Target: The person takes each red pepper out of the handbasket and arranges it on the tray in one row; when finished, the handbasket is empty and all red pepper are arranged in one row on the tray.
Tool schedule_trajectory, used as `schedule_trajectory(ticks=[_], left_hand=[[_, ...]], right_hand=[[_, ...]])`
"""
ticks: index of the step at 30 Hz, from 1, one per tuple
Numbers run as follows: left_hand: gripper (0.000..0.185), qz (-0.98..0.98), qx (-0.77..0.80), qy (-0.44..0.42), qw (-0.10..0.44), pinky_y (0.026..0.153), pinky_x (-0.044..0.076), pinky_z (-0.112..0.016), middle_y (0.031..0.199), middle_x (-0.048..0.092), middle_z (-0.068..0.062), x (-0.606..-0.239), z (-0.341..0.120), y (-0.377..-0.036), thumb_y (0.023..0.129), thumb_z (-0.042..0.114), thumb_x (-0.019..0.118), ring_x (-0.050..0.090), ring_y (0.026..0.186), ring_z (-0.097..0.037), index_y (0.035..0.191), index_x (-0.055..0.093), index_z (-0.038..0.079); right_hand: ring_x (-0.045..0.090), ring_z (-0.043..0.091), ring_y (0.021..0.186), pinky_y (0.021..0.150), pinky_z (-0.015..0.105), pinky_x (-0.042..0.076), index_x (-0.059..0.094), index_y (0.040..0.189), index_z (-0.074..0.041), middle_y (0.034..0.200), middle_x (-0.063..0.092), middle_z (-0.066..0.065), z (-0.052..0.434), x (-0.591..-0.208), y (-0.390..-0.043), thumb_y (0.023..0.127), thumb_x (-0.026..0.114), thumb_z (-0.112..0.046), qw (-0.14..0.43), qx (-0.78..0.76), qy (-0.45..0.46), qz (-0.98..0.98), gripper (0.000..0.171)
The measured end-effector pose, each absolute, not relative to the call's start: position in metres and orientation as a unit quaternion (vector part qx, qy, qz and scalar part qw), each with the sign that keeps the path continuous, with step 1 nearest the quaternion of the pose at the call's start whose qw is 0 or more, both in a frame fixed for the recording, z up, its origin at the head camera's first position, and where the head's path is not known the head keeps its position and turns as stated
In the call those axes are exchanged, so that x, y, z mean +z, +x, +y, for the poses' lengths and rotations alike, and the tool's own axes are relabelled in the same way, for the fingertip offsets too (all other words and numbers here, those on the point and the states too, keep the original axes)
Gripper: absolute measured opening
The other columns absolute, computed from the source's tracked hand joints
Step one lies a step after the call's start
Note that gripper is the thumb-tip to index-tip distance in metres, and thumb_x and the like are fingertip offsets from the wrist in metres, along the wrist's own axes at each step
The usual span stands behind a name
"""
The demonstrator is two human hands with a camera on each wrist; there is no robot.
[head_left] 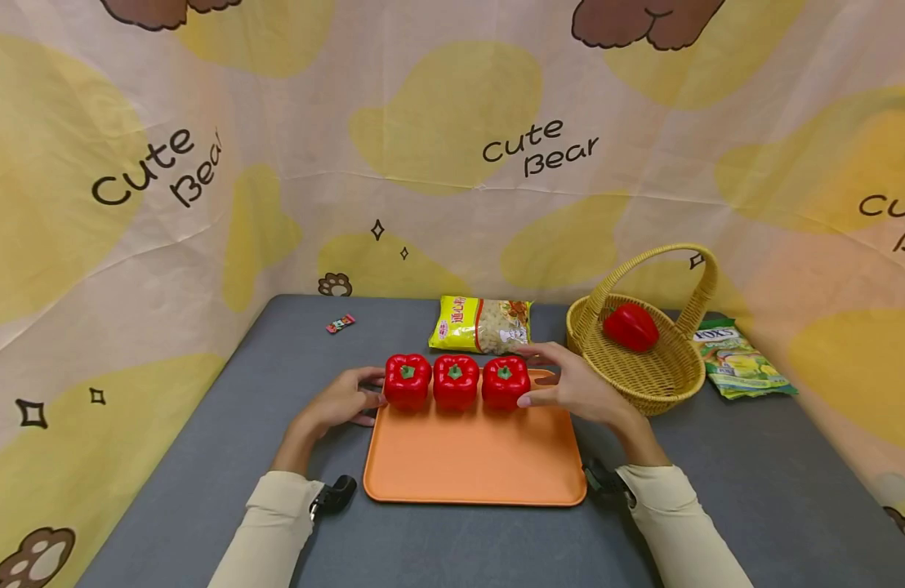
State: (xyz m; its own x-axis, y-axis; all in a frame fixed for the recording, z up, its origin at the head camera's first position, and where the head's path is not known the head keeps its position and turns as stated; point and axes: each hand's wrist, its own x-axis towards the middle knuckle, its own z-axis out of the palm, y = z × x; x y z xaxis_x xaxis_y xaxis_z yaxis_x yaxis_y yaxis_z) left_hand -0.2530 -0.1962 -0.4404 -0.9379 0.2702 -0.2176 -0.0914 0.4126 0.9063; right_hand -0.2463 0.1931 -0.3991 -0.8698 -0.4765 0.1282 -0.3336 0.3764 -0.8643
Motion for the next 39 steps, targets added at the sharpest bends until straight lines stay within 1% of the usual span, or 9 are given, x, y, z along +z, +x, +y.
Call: schedule_trajectory(ticks=[4,9,12,16,19,24,29,32,39], left_hand=[[0.049,0.824,0.538,0.06,0.17,0.072,0.06,-0.039,0.131,0.053,-0.02,-0.441,-0.196,-0.254,0.092,0.006,0.056,0.064,0.1,-0.026,0.14,0.046,0.002],[0.049,0.821,0.541,0.059,0.171,0.072,0.06,-0.039,0.13,0.054,-0.019,-0.441,-0.197,-0.253,0.092,0.006,0.056,0.064,0.1,-0.025,0.14,0.046,0.002],[0.048,0.822,0.541,0.056,0.171,0.073,0.06,-0.039,0.129,0.055,-0.018,-0.44,-0.197,-0.253,0.093,0.006,0.055,0.064,0.101,-0.025,0.14,0.046,0.002],[0.049,0.821,0.541,0.058,0.171,0.073,0.06,-0.039,0.13,0.055,-0.019,-0.439,-0.198,-0.253,0.093,0.006,0.054,0.064,0.101,-0.025,0.14,0.045,0.002],[0.049,0.821,0.54,0.064,0.172,0.073,0.06,-0.038,0.131,0.054,-0.02,-0.439,-0.198,-0.253,0.093,0.006,0.054,0.065,0.101,-0.025,0.141,0.044,0.001],[0.048,0.821,0.541,0.06,0.173,0.073,0.06,-0.038,0.13,0.055,-0.019,-0.44,-0.196,-0.254,0.094,0.006,0.054,0.064,0.101,-0.025,0.14,0.046,0.002],[0.048,0.82,0.543,0.057,0.173,0.073,0.06,-0.039,0.131,0.054,-0.018,-0.441,-0.196,-0.253,0.094,0.007,0.055,0.065,0.102,-0.025,0.14,0.046,0.003],[0.048,0.821,0.541,0.056,0.17,0.072,0.06,-0.039,0.132,0.054,-0.018,-0.442,-0.196,-0.253,0.093,0.007,0.055,0.065,0.101,-0.025,0.14,0.047,0.003],[0.048,0.822,0.542,0.052,0.171,0.073,0.06,-0.038,0.132,0.053,-0.018,-0.442,-0.196,-0.254,0.093,0.007,0.058,0.064,0.101,-0.025,0.139,0.047,0.003]], right_hand=[[0.055,0.031,0.12,0.098,0.055,0.047,0.055,0.135,-0.02,0.133,0.055,0.005,0.202,-0.389,-0.242,0.075,0.085,-0.027,0.043,-0.474,-0.245,0.845,0.067],[0.055,0.03,0.117,0.097,0.055,0.047,0.057,0.132,-0.018,0.127,0.057,0.003,0.218,-0.375,-0.236,0.076,0.084,-0.028,0.02,-0.466,-0.237,0.852,0.063],[0.057,0.025,0.115,0.095,0.049,0.051,0.058,0.13,-0.018,0.127,0.057,0.001,0.23,-0.368,-0.233,0.076,0.083,-0.028,0.002,-0.465,-0.228,0.856,0.061],[0.058,0.018,0.112,0.09,0.033,0.055,0.059,0.128,-0.018,0.125,0.056,-0.001,0.25,-0.359,-0.232,0.078,0.081,-0.025,-0.025,-0.464,-0.217,0.858,0.055],[0.057,0.017,0.112,0.088,0.024,0.054,0.059,0.128,-0.016,0.124,0.056,0.003,0.265,-0.352,-0.234,0.081,0.08,-0.021,-0.041,-0.462,-0.214,0.859,0.052],[0.058,0.014,0.109,0.083,0.018,0.053,0.059,0.13,-0.014,0.122,0.059,0.005,0.29,-0.343,-0.242,0.085,0.076,-0.021,-0.051,-0.453,-0.191,0.869,0.049],[0.059,0.02,0.11,0.078,0.02,0.054,0.058,0.13,-0.02,0.122,0.062,0.002,0.312,-0.34,-0.258,0.087,0.074,-0.028,-0.036,-0.436,-0.157,0.885,0.047],[0.056,0.024,0.113,0.08,0.023,0.052,0.057,0.132,-0.021,0.124,0.06,0.003,0.322,-0.339,-0.269,0.087,0.073,-0.034,-0.026,-0.414,-0.145,0.898,0.05],[0.051,0.032,0.121,0.092,0.05,0.048,0.049,0.138,-0.019,0.135,0.053,0.012,0.336,-0.336,-0.29,0.087,0.07,-0.043,0.016,-0.385,-0.12,0.915,0.06]])
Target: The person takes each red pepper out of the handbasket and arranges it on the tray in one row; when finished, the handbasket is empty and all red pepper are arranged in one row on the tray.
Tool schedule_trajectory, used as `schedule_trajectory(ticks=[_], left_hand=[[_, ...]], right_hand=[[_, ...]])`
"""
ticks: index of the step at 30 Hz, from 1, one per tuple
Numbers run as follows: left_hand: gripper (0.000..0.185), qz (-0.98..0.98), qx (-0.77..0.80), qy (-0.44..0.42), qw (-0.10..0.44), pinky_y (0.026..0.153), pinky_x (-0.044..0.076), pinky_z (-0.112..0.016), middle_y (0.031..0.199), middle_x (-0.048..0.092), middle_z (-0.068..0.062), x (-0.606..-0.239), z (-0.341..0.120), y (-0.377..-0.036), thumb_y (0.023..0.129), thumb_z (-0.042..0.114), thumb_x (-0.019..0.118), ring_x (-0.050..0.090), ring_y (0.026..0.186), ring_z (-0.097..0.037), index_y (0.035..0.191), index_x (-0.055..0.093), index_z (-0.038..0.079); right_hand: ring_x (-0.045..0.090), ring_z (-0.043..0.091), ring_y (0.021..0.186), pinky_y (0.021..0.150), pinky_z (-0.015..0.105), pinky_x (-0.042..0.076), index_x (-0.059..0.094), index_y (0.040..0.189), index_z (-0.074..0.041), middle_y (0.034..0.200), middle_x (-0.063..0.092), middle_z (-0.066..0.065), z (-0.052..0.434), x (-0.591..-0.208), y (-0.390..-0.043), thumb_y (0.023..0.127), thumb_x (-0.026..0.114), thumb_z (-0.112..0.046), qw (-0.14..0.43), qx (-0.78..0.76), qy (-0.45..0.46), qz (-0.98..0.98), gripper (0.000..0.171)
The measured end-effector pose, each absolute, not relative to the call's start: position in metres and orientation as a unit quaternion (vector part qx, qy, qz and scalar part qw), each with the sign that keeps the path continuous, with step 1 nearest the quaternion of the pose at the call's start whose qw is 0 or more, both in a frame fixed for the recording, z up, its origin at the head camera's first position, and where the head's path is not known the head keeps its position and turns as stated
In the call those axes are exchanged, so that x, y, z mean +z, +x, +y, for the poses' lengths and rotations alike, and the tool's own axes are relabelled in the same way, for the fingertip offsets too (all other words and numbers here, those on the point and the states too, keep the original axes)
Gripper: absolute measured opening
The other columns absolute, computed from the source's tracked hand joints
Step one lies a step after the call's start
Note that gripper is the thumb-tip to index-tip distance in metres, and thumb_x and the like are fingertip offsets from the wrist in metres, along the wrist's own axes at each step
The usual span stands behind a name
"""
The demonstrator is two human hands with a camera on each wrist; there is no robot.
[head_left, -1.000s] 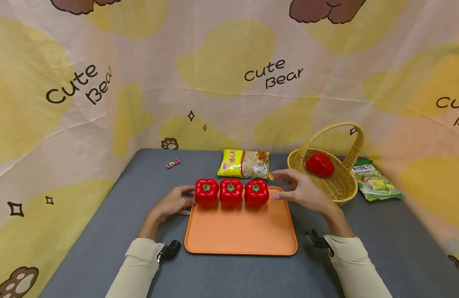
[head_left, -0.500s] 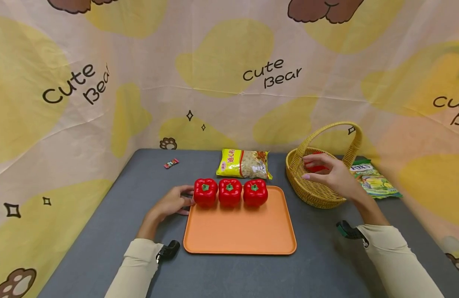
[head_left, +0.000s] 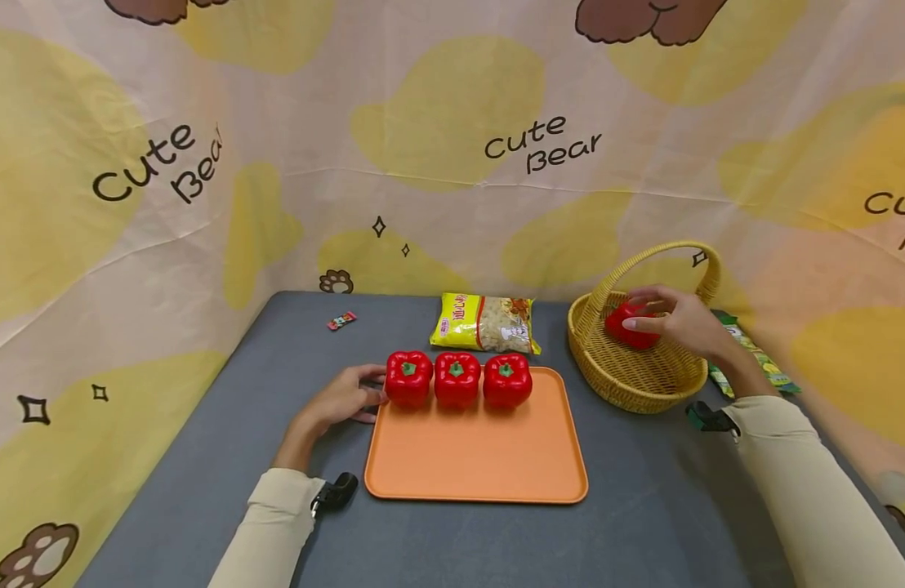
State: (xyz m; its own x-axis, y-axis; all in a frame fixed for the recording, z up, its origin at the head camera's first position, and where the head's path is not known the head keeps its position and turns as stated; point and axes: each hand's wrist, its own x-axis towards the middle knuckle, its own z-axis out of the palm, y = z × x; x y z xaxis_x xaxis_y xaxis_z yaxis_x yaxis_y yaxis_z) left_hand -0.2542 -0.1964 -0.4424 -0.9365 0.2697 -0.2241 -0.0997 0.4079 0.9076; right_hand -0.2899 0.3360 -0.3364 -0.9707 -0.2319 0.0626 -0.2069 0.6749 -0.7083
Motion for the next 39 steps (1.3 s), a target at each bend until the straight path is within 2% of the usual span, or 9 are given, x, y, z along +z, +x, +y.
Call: schedule_trajectory(ticks=[4,12,19,24,27,31,34,37,39], left_hand=[[0.049,0.819,0.545,0.044,0.175,0.073,0.06,-0.038,0.133,0.053,-0.017,-0.442,-0.194,-0.254,0.092,0.008,0.059,0.064,0.101,-0.025,0.139,0.047,0.004],[0.051,0.818,0.546,0.052,0.175,0.072,0.06,-0.039,0.133,0.053,-0.016,-0.442,-0.191,-0.254,0.092,0.007,0.06,0.065,0.103,-0.025,0.14,0.046,0.004],[0.051,0.819,0.545,0.053,0.172,0.072,0.06,-0.039,0.133,0.053,-0.017,-0.442,-0.192,-0.254,0.091,0.006,0.06,0.065,0.102,-0.026,0.14,0.046,0.003],[0.051,0.82,0.544,0.05,0.173,0.072,0.06,-0.039,0.133,0.053,-0.017,-0.441,-0.192,-0.253,0.091,0.006,0.06,0.065,0.102,-0.025,0.14,0.046,0.003],[0.052,0.82,0.543,0.047,0.174,0.073,0.06,-0.039,0.133,0.053,-0.016,-0.441,-0.193,-0.253,0.091,0.007,0.06,0.065,0.102,-0.025,0.14,0.046,0.004],[0.051,0.821,0.543,0.043,0.174,0.073,0.06,-0.039,0.133,0.053,-0.016,-0.441,-0.193,-0.253,0.091,0.007,0.061,0.065,0.102,-0.025,0.14,0.047,0.004],[0.051,0.821,0.543,0.041,0.172,0.073,0.06,-0.038,0.133,0.054,-0.016,-0.442,-0.194,-0.253,0.091,0.007,0.061,0.065,0.101,-0.024,0.14,0.047,0.005],[0.051,0.822,0.542,0.04,0.171,0.072,0.06,-0.038,0.133,0.054,-0.016,-0.442,-0.195,-0.254,0.091,0.007,0.06,0.065,0.101,-0.024,0.14,0.047,0.005],[0.051,0.822,0.542,0.04,0.172,0.072,0.06,-0.038,0.133,0.054,-0.016,-0.443,-0.195,-0.254,0.091,0.007,0.06,0.065,0.101,-0.024,0.14,0.047,0.005]], right_hand=[[0.047,0.036,0.125,0.097,0.058,0.043,0.043,0.144,-0.014,0.142,0.047,0.015,0.342,-0.336,-0.298,0.087,0.069,-0.044,0.042,-0.384,-0.113,0.916,0.069],[0.039,0.046,0.131,0.1,0.061,0.041,0.039,0.146,-0.009,0.145,0.041,0.02,0.35,-0.345,-0.31,0.087,0.072,-0.038,0.074,-0.37,-0.109,0.92,0.074],[0.026,0.049,0.138,0.107,0.066,0.029,0.032,0.15,-0.004,0.153,0.029,0.026,0.352,-0.346,-0.315,0.087,0.072,-0.033,0.084,-0.367,-0.113,0.919,0.08],[0.031,0.046,0.137,0.108,0.059,0.032,0.032,0.149,0.0,0.151,0.033,0.027,0.353,-0.353,-0.317,0.087,0.072,-0.027,0.093,-0.373,-0.118,0.916,0.079],[0.038,0.044,0.133,0.102,0.048,0.042,0.034,0.147,0.001,0.147,0.037,0.027,0.353,-0.356,-0.318,0.089,0.071,-0.023,0.096,-0.371,-0.115,0.917,0.073],[0.042,0.043,0.13,0.096,0.038,0.046,0.037,0.145,0.0,0.145,0.041,0.026,0.353,-0.356,-0.318,0.09,0.07,-0.019,0.097,-0.372,-0.115,0.916,0.067],[0.041,0.043,0.131,0.101,0.046,0.045,0.038,0.145,0.0,0.144,0.043,0.025,0.351,-0.355,-0.318,0.09,0.069,-0.017,0.099,-0.372,-0.115,0.916,0.066],[0.036,0.045,0.135,0.106,0.058,0.036,0.037,0.145,0.0,0.146,0.041,0.025,0.349,-0.354,-0.318,0.088,0.071,-0.018,0.096,-0.372,-0.116,0.916,0.069],[0.031,0.046,0.137,0.109,0.06,0.032,0.036,0.146,0.001,0.149,0.038,0.025,0.348,-0.354,-0.319,0.087,0.072,-0.018,0.097,-0.373,-0.12,0.915,0.073]])
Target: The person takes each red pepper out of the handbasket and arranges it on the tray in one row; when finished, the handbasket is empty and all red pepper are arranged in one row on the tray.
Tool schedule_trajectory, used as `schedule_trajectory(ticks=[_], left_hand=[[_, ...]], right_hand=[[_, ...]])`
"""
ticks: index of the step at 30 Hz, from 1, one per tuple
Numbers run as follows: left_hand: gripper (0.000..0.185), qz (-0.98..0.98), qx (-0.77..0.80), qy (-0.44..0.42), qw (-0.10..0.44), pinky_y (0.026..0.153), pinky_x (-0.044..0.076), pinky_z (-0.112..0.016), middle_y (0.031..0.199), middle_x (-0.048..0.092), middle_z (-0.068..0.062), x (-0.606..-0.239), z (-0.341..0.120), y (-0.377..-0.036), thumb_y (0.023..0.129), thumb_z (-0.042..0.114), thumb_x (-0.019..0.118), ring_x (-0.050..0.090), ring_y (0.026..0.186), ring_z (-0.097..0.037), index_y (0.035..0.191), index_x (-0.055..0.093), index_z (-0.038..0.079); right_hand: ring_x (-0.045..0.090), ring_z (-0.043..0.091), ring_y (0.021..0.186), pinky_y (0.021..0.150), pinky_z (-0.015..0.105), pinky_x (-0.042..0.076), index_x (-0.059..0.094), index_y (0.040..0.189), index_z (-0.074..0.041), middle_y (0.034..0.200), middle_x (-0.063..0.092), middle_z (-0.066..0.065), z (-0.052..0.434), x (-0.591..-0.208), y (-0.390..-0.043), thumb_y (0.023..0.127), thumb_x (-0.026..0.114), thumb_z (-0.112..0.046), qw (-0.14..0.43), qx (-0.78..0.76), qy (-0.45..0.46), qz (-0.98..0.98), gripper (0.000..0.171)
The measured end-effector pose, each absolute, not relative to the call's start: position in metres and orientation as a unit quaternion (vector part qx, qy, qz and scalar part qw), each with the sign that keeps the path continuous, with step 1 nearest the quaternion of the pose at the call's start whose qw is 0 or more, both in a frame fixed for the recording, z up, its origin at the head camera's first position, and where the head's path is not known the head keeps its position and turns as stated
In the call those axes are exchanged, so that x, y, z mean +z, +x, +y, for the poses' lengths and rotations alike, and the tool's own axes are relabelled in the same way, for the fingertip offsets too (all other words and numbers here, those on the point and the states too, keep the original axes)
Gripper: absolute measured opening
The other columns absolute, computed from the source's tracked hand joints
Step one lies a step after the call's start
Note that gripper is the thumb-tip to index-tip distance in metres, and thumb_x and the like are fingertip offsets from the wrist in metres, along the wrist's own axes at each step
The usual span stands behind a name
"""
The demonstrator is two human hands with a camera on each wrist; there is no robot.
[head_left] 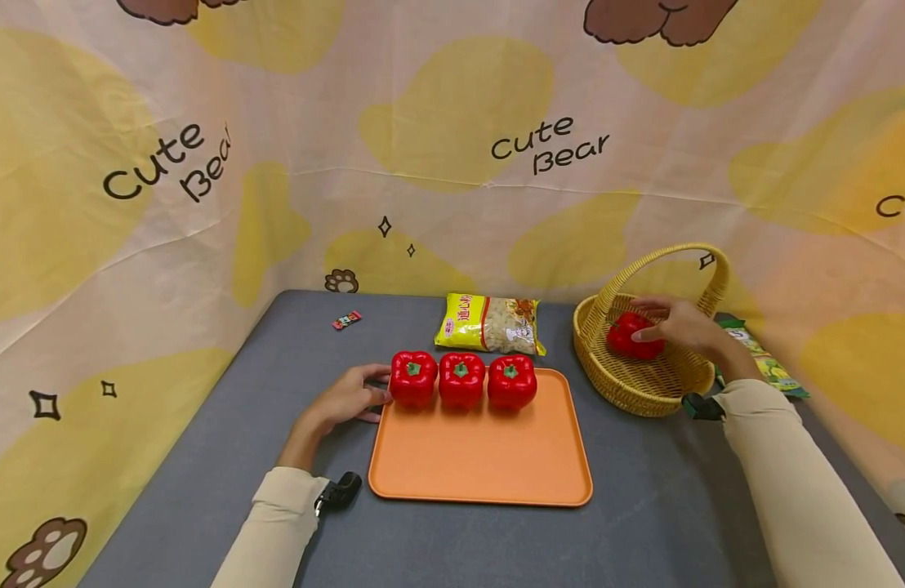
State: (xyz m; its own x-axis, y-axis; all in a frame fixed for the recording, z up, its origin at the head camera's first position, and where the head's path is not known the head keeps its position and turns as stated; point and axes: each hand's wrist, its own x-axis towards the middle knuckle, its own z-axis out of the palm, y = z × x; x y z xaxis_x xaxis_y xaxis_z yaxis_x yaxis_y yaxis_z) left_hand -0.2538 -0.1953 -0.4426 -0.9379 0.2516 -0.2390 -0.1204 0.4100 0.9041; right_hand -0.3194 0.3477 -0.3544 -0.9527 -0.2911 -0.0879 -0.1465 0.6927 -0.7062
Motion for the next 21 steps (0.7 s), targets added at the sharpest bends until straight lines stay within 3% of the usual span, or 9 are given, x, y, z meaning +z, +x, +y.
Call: schedule_trajectory(ticks=[3,10,17,21], left_hand=[[0.051,0.821,0.543,0.039,0.173,0.072,0.06,-0.038,0.133,0.053,-0.016,-0.4419,-0.1952,-0.2536,0.091,0.007,0.061,0.065,0.102,-0.025,0.14,0.047,0.005],[0.051,0.82,0.543,0.049,0.175,0.072,0.06,-0.038,0.133,0.052,-0.019,-0.4408,-0.1957,-0.2532,0.092,0.007,0.059,0.065,0.103,-0.026,0.14,0.046,0.003],[0.05,0.819,0.546,0.044,0.172,0.072,0.06,-0.038,0.132,0.054,-0.016,-0.4407,-0.1945,-0.253,0.091,0.007,0.06,0.065,0.101,-0.024,0.14,0.047,0.004],[0.05,0.819,0.546,0.043,0.17,0.072,0.06,-0.038,0.131,0.054,-0.016,-0.4411,-0.1948,-0.2533,0.091,0.007,0.061,0.065,0.101,-0.024,0.139,0.048,0.005]], right_hand=[[0.028,0.045,0.14,0.111,0.06,0.028,0.033,0.148,0.001,0.151,0.034,0.025,0.3465,-0.3559,-0.3203,0.085,0.074,-0.018,0.102,-0.378,-0.128,0.911,0.078],[0.041,0.045,0.129,0.104,0.057,0.038,0.039,0.144,0.002,0.142,0.043,0.028,0.3433,-0.3588,-0.3208,0.084,0.075,-0.018,0.097,-0.36,-0.142,0.917,0.073],[0.052,0.042,0.12,0.094,0.041,0.049,0.039,0.145,0.001,0.141,0.044,0.029,0.3411,-0.361,-0.3199,0.082,0.077,-0.021,0.109,-0.333,-0.137,0.927,0.077],[0.052,0.044,0.118,0.091,0.042,0.05,0.041,0.143,0.002,0.136,0.048,0.031,0.3408,-0.3635,-0.3205,0.083,0.076,-0.022,0.11,-0.327,-0.137,0.929,0.073]])
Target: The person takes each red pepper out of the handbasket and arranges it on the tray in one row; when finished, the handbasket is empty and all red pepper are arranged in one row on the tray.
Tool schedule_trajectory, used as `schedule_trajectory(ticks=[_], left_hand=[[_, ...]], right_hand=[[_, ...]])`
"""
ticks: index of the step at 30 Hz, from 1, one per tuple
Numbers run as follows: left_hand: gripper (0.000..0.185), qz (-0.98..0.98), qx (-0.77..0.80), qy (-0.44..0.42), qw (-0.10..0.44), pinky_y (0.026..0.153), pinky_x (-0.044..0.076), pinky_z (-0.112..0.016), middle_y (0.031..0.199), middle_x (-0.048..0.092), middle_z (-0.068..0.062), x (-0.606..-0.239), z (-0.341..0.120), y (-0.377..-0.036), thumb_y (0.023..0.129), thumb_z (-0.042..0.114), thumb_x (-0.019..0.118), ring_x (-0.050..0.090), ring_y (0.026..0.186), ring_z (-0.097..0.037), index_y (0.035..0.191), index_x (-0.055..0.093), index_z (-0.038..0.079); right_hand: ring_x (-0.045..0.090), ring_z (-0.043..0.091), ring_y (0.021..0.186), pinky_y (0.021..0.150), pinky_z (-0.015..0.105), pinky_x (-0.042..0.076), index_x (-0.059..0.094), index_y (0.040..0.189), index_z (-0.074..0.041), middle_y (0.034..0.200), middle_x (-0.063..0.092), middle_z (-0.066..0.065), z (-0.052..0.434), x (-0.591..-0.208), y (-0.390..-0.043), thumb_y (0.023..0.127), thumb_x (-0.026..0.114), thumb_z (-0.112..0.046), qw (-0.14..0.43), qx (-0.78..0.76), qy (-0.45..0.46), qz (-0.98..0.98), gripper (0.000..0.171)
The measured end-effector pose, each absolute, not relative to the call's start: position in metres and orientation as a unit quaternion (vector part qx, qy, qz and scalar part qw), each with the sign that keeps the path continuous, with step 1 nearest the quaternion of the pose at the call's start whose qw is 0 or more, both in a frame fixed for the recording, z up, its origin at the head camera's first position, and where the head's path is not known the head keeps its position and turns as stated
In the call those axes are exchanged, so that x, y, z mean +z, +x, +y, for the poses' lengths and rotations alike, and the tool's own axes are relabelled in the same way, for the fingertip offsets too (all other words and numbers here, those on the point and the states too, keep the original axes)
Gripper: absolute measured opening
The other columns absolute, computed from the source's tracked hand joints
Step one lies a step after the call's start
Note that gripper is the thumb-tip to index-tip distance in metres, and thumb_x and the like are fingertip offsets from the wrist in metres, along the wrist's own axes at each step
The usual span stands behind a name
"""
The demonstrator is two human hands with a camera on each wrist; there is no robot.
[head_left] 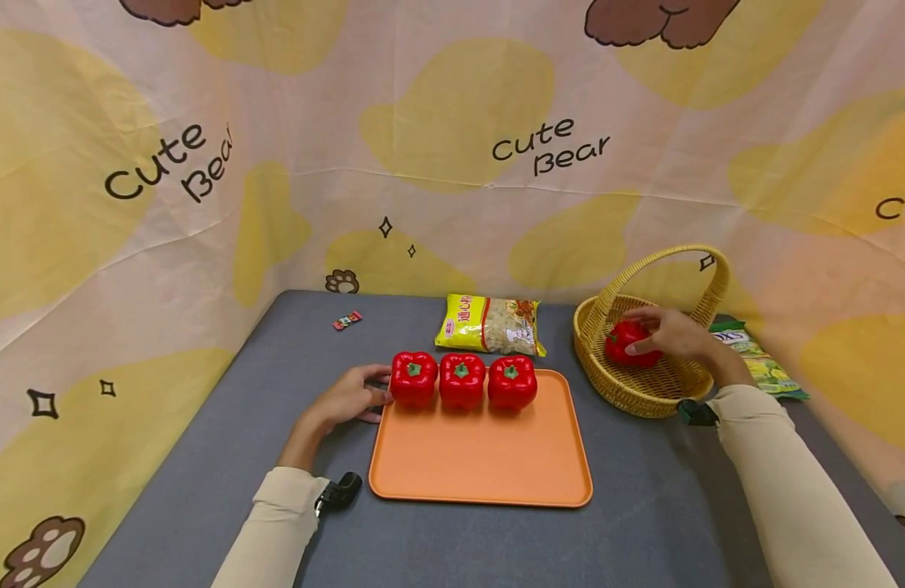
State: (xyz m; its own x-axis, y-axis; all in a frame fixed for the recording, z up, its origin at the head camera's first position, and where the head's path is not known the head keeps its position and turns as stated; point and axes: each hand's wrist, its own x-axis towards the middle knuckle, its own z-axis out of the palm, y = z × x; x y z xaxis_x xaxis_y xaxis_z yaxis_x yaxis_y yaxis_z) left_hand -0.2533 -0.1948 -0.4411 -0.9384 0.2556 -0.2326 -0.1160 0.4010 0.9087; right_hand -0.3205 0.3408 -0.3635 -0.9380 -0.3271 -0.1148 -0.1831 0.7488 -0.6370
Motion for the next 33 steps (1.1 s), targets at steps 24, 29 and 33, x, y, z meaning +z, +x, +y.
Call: schedule_trajectory(ticks=[24,29,33], left_hand=[[0.051,0.821,0.54,0.043,0.178,0.073,0.06,-0.038,0.133,0.053,-0.016,-0.442,-0.195,-0.254,0.091,0.008,0.06,0.065,0.102,-0.024,0.141,0.046,0.005],[0.051,0.822,0.54,0.044,0.176,0.073,0.06,-0.038,0.133,0.053,-0.017,-0.443,-0.196,-0.254,0.092,0.008,0.06,0.064,0.102,-0.025,0.14,0.046,0.004],[0.051,0.823,0.538,0.054,0.174,0.073,0.06,-0.038,0.133,0.052,-0.018,-0.443,-0.197,-0.254,0.091,0.008,0.059,0.064,0.101,-0.025,0.14,0.046,0.003]], right_hand=[[0.048,0.044,0.118,0.092,0.056,0.047,0.038,0.142,0.003,0.134,0.045,0.026,0.35,-0.36,-0.281,0.085,0.074,-0.033,0.05,-0.332,-0.118,0.934,0.077],[0.037,0.047,0.128,0.094,0.062,0.041,0.03,0.146,-0.003,0.142,0.037,0.026,0.351,-0.356,-0.26,0.086,0.072,-0.035,0.041,-0.367,-0.104,0.924,0.08],[0.036,0.044,0.13,0.091,0.054,0.046,0.028,0.148,-0.008,0.144,0.036,0.022,0.349,-0.352,-0.246,0.087,0.072,-0.033,0.021,-0.391,-0.104,0.914,0.079]])
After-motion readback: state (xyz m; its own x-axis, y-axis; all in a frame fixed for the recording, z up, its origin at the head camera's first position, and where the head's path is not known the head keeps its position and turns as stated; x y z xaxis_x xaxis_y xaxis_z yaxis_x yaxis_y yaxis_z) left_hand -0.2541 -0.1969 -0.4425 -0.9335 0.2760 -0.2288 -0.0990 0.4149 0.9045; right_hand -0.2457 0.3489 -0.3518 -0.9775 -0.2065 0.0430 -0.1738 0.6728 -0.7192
